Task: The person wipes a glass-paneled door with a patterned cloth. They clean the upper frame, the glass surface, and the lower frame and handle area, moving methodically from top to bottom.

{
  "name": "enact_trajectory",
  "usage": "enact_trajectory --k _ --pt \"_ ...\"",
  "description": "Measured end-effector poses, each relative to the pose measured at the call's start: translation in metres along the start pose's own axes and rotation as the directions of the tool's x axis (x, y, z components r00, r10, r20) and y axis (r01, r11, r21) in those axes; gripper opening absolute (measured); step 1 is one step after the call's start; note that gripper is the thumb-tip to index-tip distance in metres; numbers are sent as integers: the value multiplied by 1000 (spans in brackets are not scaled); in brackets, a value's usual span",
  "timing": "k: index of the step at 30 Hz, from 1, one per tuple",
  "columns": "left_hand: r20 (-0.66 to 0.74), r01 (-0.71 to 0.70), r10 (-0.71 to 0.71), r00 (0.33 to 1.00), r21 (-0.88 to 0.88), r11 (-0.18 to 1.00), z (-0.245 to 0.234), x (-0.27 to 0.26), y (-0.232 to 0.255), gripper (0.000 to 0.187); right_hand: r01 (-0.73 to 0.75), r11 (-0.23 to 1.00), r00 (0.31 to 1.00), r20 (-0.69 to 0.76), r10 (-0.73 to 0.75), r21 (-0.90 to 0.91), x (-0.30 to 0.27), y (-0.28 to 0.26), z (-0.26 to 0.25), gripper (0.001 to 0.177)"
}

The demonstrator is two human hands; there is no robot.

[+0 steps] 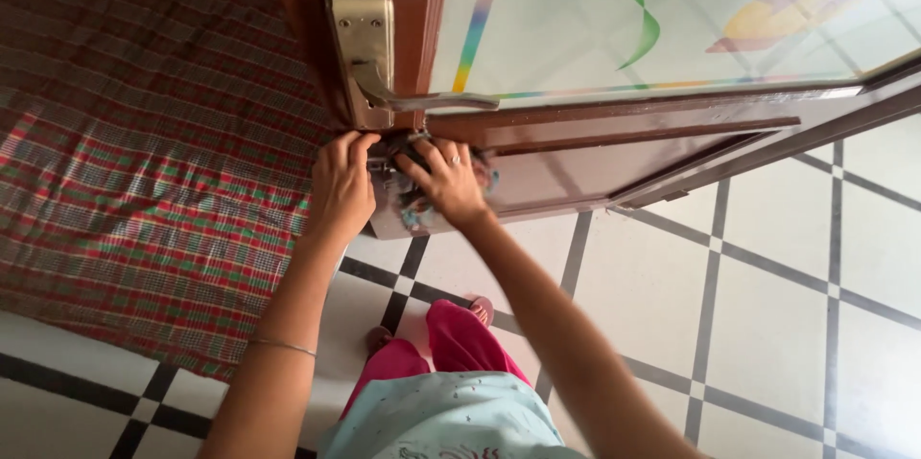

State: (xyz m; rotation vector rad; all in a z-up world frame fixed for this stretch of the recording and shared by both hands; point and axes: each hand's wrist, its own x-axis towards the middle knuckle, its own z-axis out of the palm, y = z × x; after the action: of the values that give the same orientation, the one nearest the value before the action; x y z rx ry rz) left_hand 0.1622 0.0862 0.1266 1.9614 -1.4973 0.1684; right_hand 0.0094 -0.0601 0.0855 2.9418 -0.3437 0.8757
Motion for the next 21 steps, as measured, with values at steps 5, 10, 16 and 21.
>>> enact_trajectory --k 5,10,16,21 --pt "16 7 -7 1000 36 999 -1 2 -1 53 53 992 998 30 -57 117 4 21 -16 51" --pt "19 18 -19 1000 55 998 2 1 -4 46 -6 966 997 -72 26 259 6 18 -23 50" --pt "-18 4 -2 1000 90 996 7 4 -6 47 -61 927 996 -31 78 369 2 30 -26 57" --pt "26 -20 18 1000 115 993 15 3 -14 51 -147 927 989 24 148 345 -2 33 -31 58"
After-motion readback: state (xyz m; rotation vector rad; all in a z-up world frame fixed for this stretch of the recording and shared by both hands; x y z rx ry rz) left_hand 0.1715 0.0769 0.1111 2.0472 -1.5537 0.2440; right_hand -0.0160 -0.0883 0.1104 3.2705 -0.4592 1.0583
